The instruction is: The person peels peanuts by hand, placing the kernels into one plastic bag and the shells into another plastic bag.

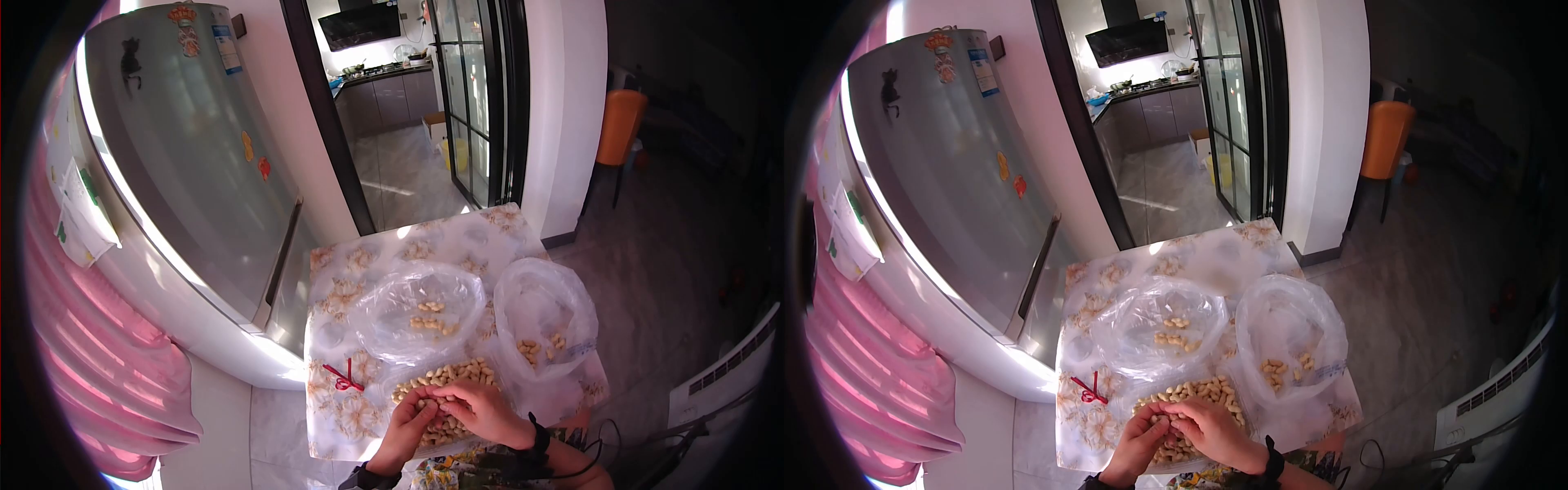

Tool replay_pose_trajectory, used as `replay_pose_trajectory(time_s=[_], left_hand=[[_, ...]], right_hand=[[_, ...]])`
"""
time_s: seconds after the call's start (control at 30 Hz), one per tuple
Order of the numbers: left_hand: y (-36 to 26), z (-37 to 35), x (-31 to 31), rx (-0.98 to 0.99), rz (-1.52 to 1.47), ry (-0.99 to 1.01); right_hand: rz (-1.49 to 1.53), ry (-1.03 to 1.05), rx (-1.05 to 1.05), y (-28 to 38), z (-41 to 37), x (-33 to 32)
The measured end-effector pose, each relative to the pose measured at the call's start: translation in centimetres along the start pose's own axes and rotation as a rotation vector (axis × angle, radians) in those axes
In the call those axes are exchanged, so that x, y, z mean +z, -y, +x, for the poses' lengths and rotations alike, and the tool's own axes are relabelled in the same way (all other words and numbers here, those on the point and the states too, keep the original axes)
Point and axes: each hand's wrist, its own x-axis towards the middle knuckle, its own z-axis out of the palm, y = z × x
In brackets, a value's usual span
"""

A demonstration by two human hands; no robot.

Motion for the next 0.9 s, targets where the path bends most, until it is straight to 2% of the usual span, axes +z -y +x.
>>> replay_pose_trajectory(time_s=[0.13,0.23,0.3,0.47,0.53,0.6,0.73,0.8,0.9], left_hand=[[0.2,-0.4,0.6,-0.018,-0.002,-0.062],[0.9,-0.2,0.2,0.015,-0.068,0.008],[0.8,-0.3,0.5,0.028,-0.055,-0.007],[1.0,-0.4,0.6,0.04,-0.021,-0.075],[1.0,-0.4,0.7,0.062,0.006,-0.162],[1.3,-0.2,0.3,0.067,0.004,-0.165],[1.5,-0.2,0.3,0.053,-0.01,-0.156],[1.6,-0.1,0.4,0.07,-0.027,-0.14],[1.1,-0.2,0.9,0.083,-0.01,-0.139]], right_hand=[[0.036,0.07,0.133,0.3,-0.2,-0.6],[0.052,0.079,0.15,0.3,-0.2,-0.6],[0.129,0.069,0.237,-0.3,-0.5,-0.3],[0.177,0.057,0.202,-0.2,-0.5,-0.3],[0.196,0.072,0.209,0.0,-0.4,-0.5],[0.02,0.081,0.061,0.0,-0.4,-0.7],[0.011,0.047,0.078,-1.0,-1.0,0.0],[0.1,0.001,0.156,-1.7,-1.3,0.5],[0.028,-0.026,0.12,-1.9,-1.3,0.4]])
